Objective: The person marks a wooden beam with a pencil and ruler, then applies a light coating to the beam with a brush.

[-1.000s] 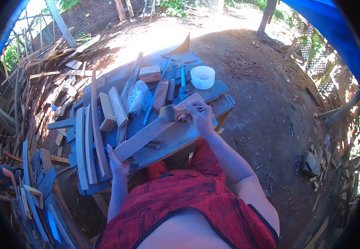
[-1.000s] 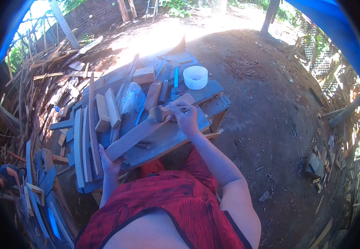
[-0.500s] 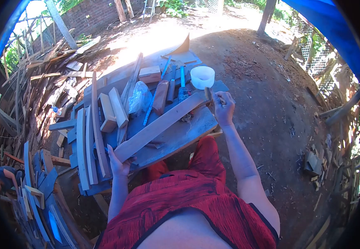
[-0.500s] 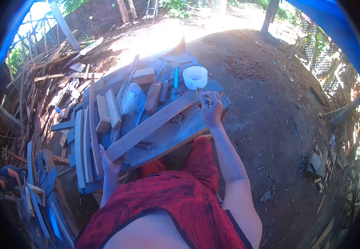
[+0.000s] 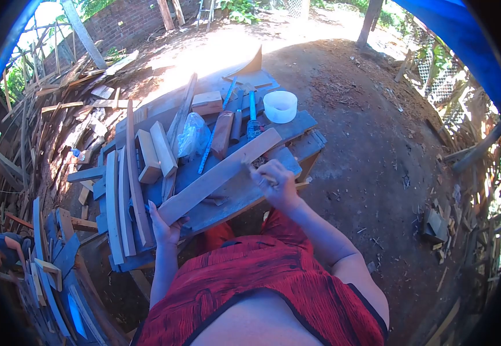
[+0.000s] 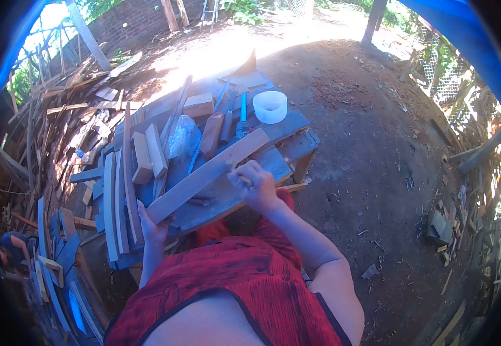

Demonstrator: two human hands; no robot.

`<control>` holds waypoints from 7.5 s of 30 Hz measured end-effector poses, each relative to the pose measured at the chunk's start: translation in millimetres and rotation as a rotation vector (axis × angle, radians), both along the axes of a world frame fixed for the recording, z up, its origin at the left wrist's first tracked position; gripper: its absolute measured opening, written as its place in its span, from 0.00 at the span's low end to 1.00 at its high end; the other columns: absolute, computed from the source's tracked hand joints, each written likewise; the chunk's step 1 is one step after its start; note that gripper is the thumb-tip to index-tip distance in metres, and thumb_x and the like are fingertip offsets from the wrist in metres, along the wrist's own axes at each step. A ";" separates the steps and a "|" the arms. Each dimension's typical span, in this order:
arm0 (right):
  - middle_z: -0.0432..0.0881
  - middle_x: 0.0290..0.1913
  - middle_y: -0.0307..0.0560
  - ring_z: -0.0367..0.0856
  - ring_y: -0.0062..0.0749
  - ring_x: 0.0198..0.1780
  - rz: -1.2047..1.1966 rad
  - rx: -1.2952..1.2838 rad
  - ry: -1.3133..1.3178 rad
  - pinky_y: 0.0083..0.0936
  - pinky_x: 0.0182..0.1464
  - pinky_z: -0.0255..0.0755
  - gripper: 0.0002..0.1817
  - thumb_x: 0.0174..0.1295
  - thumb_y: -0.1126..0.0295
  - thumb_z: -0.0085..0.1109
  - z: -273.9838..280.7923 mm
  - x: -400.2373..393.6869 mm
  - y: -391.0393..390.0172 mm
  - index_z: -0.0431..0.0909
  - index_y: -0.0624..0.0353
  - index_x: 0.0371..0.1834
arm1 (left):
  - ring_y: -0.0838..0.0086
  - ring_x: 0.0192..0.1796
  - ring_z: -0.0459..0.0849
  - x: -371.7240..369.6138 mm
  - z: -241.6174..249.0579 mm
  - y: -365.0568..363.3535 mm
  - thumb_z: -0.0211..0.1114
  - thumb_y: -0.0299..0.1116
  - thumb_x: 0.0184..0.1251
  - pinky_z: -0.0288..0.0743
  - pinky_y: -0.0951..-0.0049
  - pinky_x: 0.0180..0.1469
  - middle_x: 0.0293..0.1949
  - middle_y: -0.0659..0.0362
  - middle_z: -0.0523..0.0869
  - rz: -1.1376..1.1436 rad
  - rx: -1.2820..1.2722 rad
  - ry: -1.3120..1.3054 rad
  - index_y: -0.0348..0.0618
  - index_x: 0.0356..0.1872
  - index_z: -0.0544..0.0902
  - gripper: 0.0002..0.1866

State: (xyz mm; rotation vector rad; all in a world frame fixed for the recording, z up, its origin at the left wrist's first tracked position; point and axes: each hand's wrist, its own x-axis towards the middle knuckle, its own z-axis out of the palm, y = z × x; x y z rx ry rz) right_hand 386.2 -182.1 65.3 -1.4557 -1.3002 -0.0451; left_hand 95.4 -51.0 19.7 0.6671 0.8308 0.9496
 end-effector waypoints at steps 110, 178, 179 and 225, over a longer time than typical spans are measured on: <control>0.80 0.23 0.36 0.78 0.15 0.22 0.317 -0.173 0.785 0.12 0.23 0.68 0.10 0.65 0.65 0.61 37.7 21.1 67.2 0.78 0.60 0.30 | 0.64 0.42 0.85 -7.3 -13.9 -4.2 0.53 0.54 0.69 0.82 0.64 0.32 0.45 0.52 0.84 -0.084 0.042 -0.013 0.39 0.53 0.76 0.27; 0.79 0.24 0.37 0.77 0.16 0.23 0.029 0.107 0.636 0.16 0.27 0.68 0.09 0.63 0.67 0.63 8.2 62.1 44.2 0.79 0.62 0.30 | 0.65 0.42 0.85 -12.0 -24.3 -4.9 0.55 0.53 0.67 0.82 0.64 0.32 0.44 0.54 0.84 -0.094 0.029 -0.012 0.43 0.50 0.78 0.24; 0.79 0.24 0.37 0.77 0.16 0.23 0.029 0.108 0.637 0.16 0.27 0.68 0.09 0.63 0.67 0.63 7.5 59.5 44.4 0.79 0.62 0.30 | 0.65 0.42 0.85 -12.3 -24.2 -5.4 0.55 0.53 0.67 0.82 0.64 0.32 0.44 0.54 0.84 -0.094 0.030 -0.011 0.43 0.50 0.78 0.24; 0.79 0.28 0.37 0.78 0.16 0.25 0.101 0.014 0.700 0.15 0.28 0.73 0.07 0.64 0.71 0.60 -8.4 46.0 11.8 0.79 0.64 0.32 | 0.62 0.40 0.86 -11.7 -21.7 -3.3 0.53 0.53 0.68 0.81 0.66 0.29 0.43 0.53 0.85 -0.084 0.013 0.001 0.41 0.51 0.78 0.25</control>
